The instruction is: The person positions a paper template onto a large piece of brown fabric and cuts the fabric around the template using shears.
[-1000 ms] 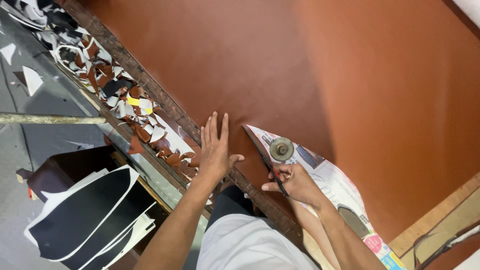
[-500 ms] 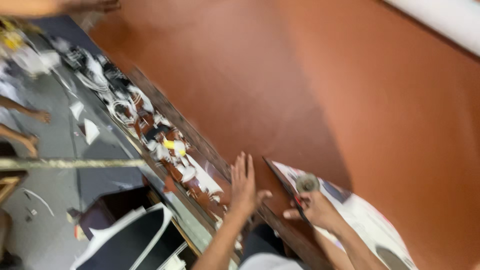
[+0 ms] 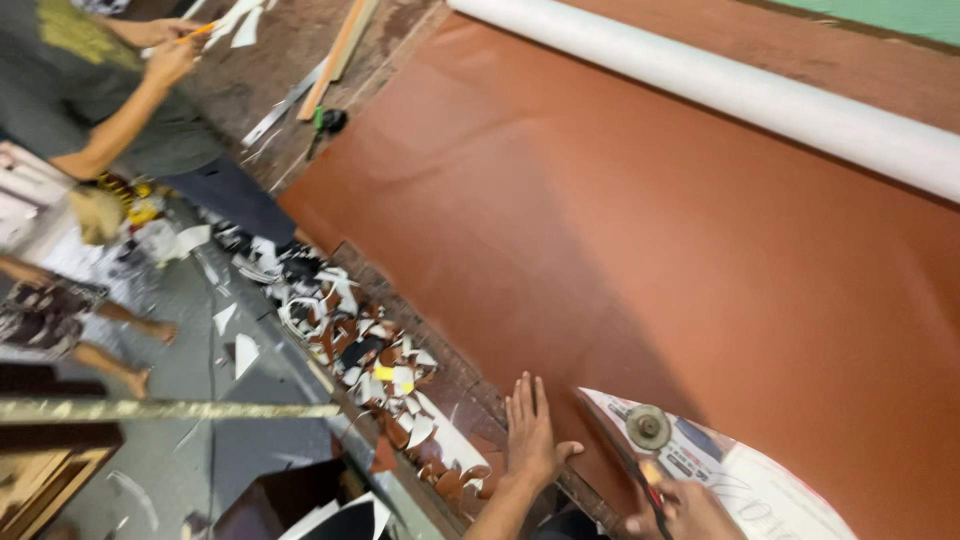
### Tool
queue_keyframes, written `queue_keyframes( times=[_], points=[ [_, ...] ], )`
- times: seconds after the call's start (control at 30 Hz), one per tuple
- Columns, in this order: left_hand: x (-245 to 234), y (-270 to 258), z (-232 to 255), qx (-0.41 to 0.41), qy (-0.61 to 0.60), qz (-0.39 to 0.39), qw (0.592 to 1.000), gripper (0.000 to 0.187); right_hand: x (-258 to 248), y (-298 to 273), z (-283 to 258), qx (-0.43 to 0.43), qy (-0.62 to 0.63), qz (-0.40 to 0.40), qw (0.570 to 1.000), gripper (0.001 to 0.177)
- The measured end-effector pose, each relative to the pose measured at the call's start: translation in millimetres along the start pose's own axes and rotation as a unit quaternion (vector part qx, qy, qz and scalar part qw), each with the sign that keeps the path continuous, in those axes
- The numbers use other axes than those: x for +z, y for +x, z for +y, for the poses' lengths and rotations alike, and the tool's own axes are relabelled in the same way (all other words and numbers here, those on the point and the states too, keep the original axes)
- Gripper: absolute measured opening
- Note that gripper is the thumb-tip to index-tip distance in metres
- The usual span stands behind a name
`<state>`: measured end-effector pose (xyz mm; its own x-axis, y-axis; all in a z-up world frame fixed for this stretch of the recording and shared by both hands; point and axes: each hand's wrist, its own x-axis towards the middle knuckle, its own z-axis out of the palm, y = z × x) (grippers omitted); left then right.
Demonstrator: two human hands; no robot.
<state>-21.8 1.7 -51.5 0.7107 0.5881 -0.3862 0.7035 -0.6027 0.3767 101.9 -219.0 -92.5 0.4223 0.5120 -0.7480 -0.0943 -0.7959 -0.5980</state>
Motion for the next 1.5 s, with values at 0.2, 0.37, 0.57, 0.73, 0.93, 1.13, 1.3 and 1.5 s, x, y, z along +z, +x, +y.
queue_keyframes(
  times=[0.2,0.37,0.57,0.73,0.93,1.13,1.3,1.5],
  points=[
    [2.4,-6.3,7.3,0.054,-0.003,0.028,0.998,0.113,-3.2,-17.7,74.3,-0.028,0.122,0.204,0.971,0.042],
    [12.4,-49.9,34.7,0.267,-0.040,0.080,0.959,0.072,47.4,-162.2,187.2,-0.005,0.184,0.407,0.895,0.036],
    [31.4,-97.9,76.3,0.487,-0.149,-0.047,0.859,0.045,165.0,-290.9,206.1,0.160,0.299,0.478,0.810,0.032],
    [60.4,-94.1,118.4,0.557,-0.134,-0.155,0.805,0.031,212.7,-311.2,168.6,0.253,0.498,0.375,0.739,0.033],
    [102.3,-77.3,190.8,0.649,-0.107,-0.160,0.736,0.028,218.1,-302.9,119.7,0.229,0.544,0.294,0.752,0.035],
    [142.1,-68.0,254.8,0.717,0.059,-0.226,0.657,0.056,200.1,-270.9,117.0,0.174,0.558,0.310,0.749,0.044],
    [152.9,-65.7,268.3,0.666,0.146,-0.284,0.674,0.065,180.8,-255.3,113.0,0.155,0.621,0.311,0.703,0.046],
    [148.1,-69.2,272.1,0.668,0.116,-0.289,0.677,0.063,165.9,-252.0,102.0,0.188,0.584,0.327,0.719,0.048]
  ],
)
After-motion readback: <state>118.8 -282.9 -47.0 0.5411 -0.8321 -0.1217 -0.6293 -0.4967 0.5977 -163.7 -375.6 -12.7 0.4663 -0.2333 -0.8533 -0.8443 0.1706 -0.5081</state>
